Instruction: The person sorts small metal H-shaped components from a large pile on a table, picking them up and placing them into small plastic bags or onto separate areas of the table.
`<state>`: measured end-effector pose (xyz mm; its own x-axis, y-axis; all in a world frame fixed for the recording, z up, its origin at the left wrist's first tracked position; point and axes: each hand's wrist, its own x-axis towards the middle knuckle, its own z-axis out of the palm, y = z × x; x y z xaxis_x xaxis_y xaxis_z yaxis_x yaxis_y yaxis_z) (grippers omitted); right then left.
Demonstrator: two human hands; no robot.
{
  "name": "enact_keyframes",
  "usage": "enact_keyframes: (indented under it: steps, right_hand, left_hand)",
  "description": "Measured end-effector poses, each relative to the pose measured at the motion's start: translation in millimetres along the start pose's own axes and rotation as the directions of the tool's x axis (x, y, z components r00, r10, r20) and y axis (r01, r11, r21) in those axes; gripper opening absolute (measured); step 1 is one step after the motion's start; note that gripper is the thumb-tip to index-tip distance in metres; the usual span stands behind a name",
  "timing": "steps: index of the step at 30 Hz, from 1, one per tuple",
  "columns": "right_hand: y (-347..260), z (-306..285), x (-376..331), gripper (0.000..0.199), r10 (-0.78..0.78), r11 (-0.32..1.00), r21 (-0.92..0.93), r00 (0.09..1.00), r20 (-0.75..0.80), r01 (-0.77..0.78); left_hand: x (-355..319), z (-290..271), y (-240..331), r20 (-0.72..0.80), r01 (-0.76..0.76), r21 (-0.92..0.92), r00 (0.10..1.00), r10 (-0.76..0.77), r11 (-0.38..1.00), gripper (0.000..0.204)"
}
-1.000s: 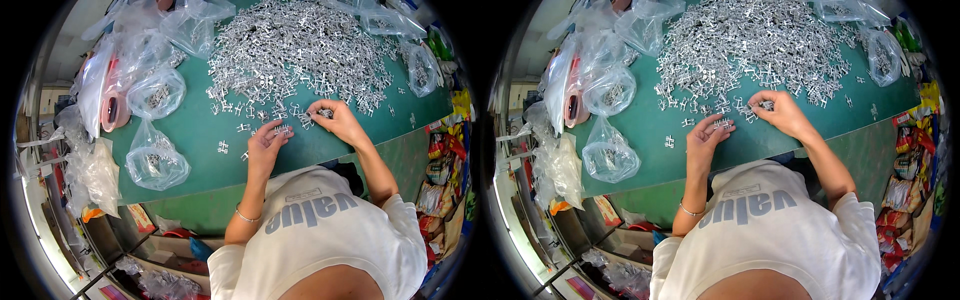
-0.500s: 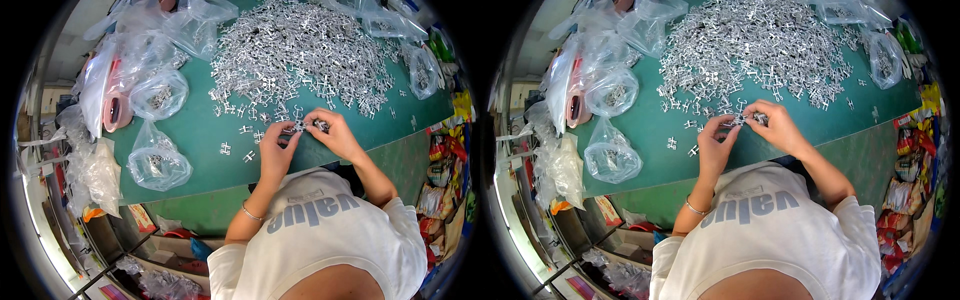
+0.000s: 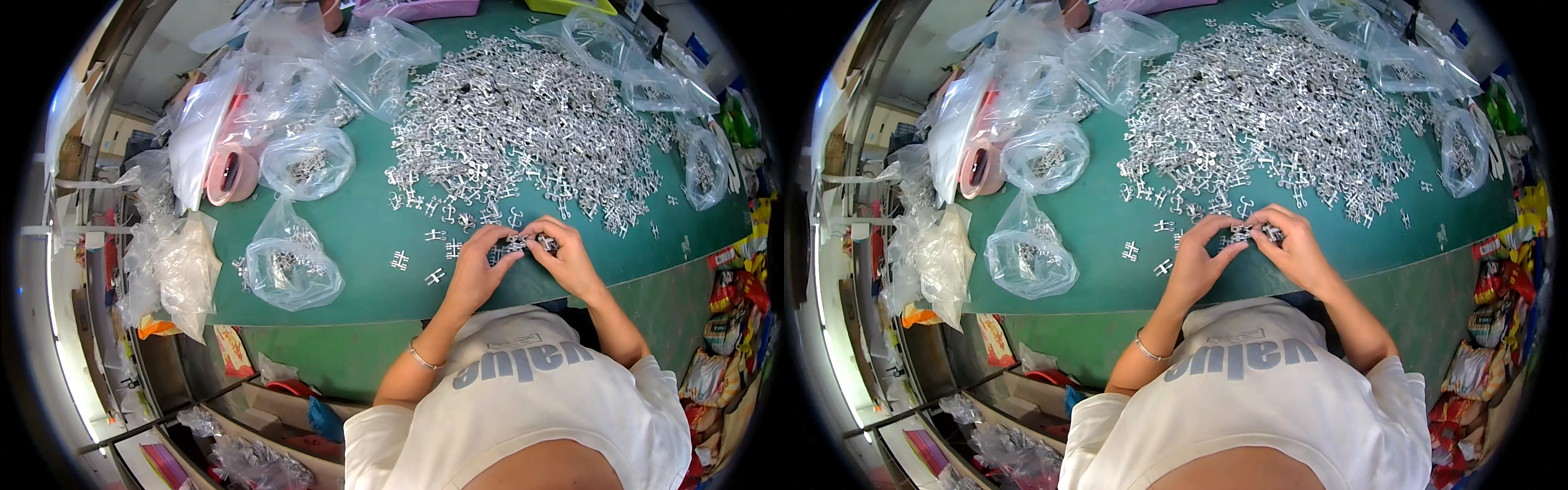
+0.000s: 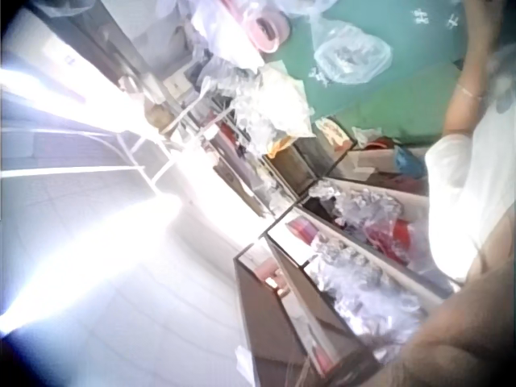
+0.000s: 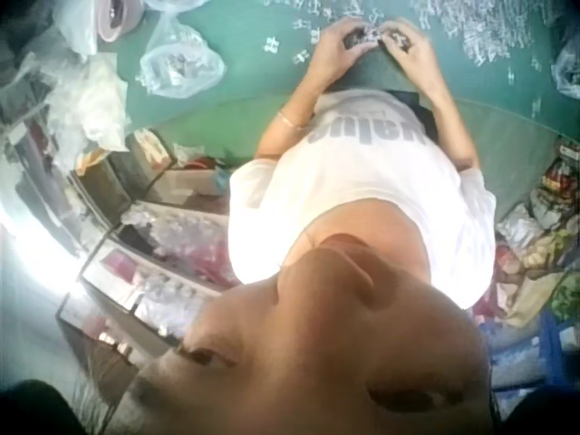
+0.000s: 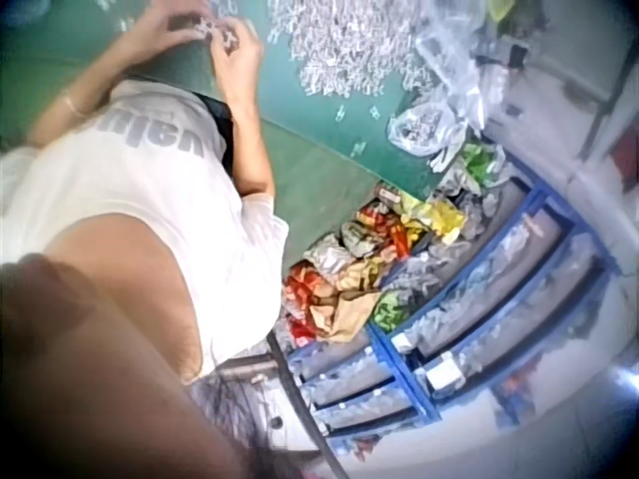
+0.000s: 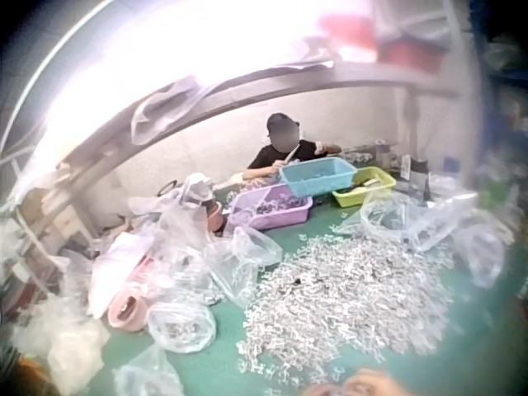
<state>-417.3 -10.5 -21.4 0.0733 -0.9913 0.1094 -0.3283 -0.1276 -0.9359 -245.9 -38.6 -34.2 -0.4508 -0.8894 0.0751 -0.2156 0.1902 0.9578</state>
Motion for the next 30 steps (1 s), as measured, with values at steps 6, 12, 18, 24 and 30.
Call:
enact_keyframes:
  steps: [6, 12, 18, 24, 30]
  right_hand:
    - [-9.1, 7.8, -1.2, 0.012, 0.001, 1.000, -0.011, 0.997, -0.073, -0.002]
    - [-7.1, 10.7, -0.4, 0.012, -0.054, 0.997, -0.058, 0.988, -0.146, 0.046]
    - [-6.3, 8.2, -5.2, 0.010, 0.063, 0.996, 0.065, 0.987, -0.149, -0.054]
    - [-15.3, 4.7, -6.1, 0.010, 0.239, 0.931, 0.297, 0.969, -0.063, -0.210]
    - [-11.6, -6.9, -4.4, 0.015, 0.450, 0.531, 0.680, 0.848, 0.279, -0.506]
  left_hand:
    - [-5.7, 16.6, -12.9, -0.095, 0.133, -0.386, 0.978, -0.183, 0.913, 0.026]
    - [-6.6, 14.9, 1.4, -0.190, -0.009, -0.226, 0.981, -0.035, 0.974, 0.031]
    - [-8.9, 17.6, 8.5, -0.248, -0.051, -0.198, 0.969, 0.000, 0.979, 0.031]
    - [-13.7, 17.0, 6.8, -0.122, 0.111, -0.523, 0.971, -0.204, 0.845, 0.022]
    - [-11.6, 3.7, 13.5, -0.144, -0.041, -0.242, 0.990, 0.006, 0.969, 0.010]
